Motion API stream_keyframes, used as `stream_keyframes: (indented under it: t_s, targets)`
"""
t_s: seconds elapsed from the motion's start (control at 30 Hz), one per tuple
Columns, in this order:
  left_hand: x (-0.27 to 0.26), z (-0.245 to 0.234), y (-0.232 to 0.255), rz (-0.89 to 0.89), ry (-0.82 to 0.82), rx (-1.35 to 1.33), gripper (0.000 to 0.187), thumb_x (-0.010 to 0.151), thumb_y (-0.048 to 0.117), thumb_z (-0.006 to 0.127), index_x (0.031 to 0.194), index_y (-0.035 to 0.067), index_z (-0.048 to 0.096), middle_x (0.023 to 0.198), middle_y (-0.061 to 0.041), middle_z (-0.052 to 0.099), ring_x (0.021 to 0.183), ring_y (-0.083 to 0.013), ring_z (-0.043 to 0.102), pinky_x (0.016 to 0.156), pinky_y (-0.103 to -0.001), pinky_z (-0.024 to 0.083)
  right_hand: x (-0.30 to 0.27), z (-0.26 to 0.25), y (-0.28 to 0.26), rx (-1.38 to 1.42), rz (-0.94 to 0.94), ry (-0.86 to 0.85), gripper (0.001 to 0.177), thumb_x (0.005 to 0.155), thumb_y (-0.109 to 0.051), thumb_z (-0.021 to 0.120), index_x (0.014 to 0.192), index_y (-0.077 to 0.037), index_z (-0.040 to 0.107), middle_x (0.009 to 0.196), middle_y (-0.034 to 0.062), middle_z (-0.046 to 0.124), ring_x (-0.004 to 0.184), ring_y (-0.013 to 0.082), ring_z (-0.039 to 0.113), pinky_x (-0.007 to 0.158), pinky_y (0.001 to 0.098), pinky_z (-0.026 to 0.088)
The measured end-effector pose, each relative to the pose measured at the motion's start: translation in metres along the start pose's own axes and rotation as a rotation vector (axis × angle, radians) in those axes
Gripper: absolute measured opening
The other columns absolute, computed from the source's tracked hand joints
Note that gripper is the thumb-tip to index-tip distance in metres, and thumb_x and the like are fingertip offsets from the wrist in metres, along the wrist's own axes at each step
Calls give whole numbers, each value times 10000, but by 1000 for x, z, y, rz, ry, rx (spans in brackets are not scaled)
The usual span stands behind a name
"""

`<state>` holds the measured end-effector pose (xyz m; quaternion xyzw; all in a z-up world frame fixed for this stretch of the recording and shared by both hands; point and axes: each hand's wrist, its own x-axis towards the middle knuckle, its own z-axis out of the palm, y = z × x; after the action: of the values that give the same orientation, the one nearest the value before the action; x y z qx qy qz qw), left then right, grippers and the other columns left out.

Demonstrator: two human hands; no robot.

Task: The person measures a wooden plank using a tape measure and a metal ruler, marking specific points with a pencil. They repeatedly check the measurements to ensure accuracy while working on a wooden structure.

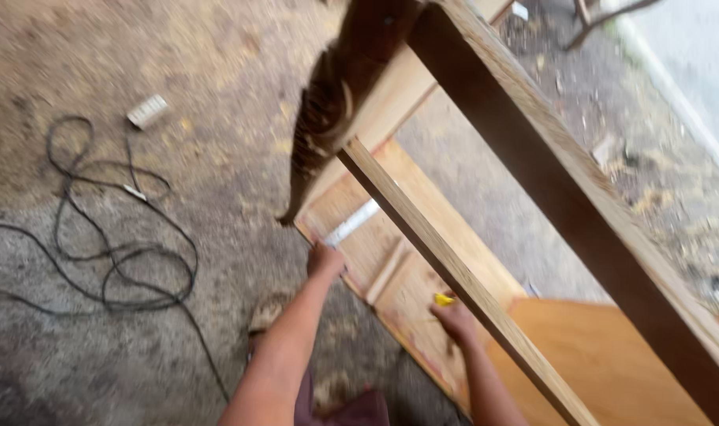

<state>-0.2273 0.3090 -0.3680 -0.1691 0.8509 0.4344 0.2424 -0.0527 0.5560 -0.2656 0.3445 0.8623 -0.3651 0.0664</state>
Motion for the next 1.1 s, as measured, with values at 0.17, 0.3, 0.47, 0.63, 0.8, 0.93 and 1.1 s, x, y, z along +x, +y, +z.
stream_keyframes:
  t_s: [0.17,0.3,0.47,0.63,0.8,0.93,1.1]
  targets:
    - [-11,24,-29,157,-134,99,617,919,264,579,1489,56,467,1409,-264,572,1284,-413,571,1089,-470,477,93,0,34,-380,31,21,799,685,-322,845,1364,-41,530,1198,269,587,1011,376,639,849,461,541]
    - [13,4,-47,275,-233,48,585,884,315,648,1415,100,531,1410,-221,558,1288,-387,547,1077,-475,456,108,46,30,-585,0,142,704,715,-387,849,1289,-55,612,1240,308,577,1122,425,593,950,477,503]
    - [-35,-1,-104,133,-355,33,470,958,318,584,1383,120,596,1362,-153,640,1222,-345,632,1030,-466,513,20,88,47,-603,48,-54,508,745,-367,747,1129,-50,647,1160,240,657,1064,382,654,949,469,544]
    - [-64,16,-110,145,-505,-6,460,952,293,607,1380,128,579,1369,-121,628,1219,-323,614,1010,-461,504,-22,97,51,-464,-163,117,451,774,-325,789,1095,-41,647,1125,262,607,1075,435,588,938,498,504]
    - [-106,23,-100,371,-404,13,385,923,276,640,1257,88,678,1184,-145,736,1099,-336,688,947,-450,545,-49,69,41,-347,-329,66,479,725,-205,834,1103,-11,613,1101,223,628,1028,405,623,889,471,530]
    - [-165,5,-61,350,-557,-121,343,902,281,643,1170,87,735,1080,-135,758,1014,-298,729,906,-433,564,-106,29,0,-97,-213,-34,552,682,-212,915,1108,-38,609,1004,135,682,910,289,702,800,394,568]
    - [-234,-36,-38,208,-840,-248,239,917,190,706,1083,26,752,971,-120,760,833,-204,709,745,-351,586,-201,-11,-60,-101,-411,-79,426,689,-176,913,1011,-65,657,935,139,674,833,280,685,730,386,572]
